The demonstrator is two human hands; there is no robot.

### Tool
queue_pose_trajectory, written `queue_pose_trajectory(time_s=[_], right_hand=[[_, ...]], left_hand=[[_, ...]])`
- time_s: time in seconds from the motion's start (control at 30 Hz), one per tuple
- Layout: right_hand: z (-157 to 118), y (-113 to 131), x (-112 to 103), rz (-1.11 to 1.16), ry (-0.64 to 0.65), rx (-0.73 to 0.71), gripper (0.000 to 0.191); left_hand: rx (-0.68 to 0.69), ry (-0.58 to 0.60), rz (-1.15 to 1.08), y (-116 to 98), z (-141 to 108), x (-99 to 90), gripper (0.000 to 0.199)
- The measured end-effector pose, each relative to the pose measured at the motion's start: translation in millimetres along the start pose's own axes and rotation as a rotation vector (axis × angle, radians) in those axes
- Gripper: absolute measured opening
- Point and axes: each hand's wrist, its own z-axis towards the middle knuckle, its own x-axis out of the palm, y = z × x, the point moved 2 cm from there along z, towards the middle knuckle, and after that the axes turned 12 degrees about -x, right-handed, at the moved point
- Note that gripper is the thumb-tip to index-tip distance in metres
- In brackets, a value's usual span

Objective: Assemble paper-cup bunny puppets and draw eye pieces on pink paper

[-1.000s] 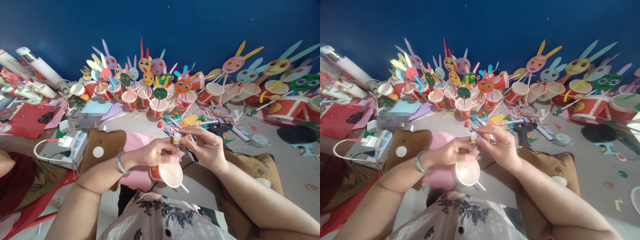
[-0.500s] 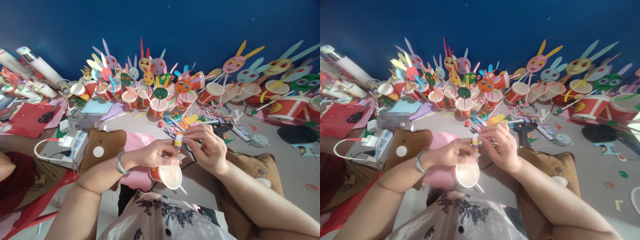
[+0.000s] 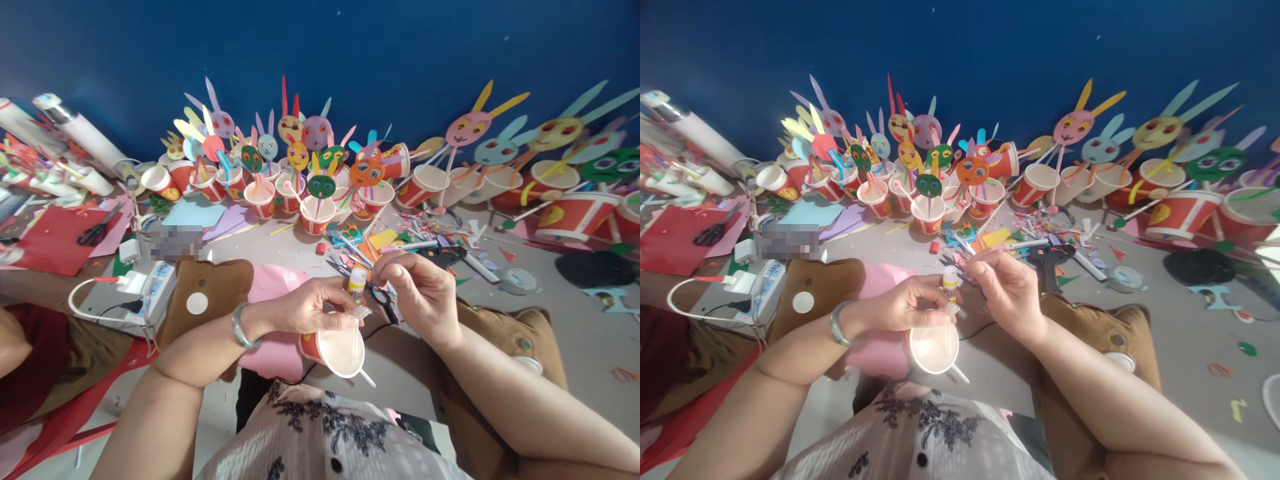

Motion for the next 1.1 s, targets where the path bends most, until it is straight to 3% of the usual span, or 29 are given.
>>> queue_pose_trajectory(time_s=[0.13,0.43,0.67,0.73,0.83,0.97,1.1], right_hand=[[-1,-2,0,0.035,0.008,-0.052,0.014],[0,-3,0,-0.002,0.069,-0.229,0.010],[-1,3,2,-0.149,0.111,-0.246,0.007],[0,1,2,-0.135,0.059,-0.178,0.010],[0,-6,2,-0.004,0.018,0.064,0.022],[-3,-14,2,0.319,0.099,0.362,0.031],[-4,-17,4,0.532,0.183,0.447,0.027]], left_hand=[[-0.001,-0.004,0.011,1,-1,0.5,0.020],[0.025,0.023,0.073,1,0,1.2,0.015],[0.021,-0.005,0.090,2,1,1.9,0.017],[0.015,-0.002,0.079,3,1,1.7,0.017],[0.024,0.020,0.054,4,1,1.3,0.017],[0.043,0.049,0.036,6,1,1.1,0.018],[0.053,0.084,0.014,5,0,0.9,0.018]])
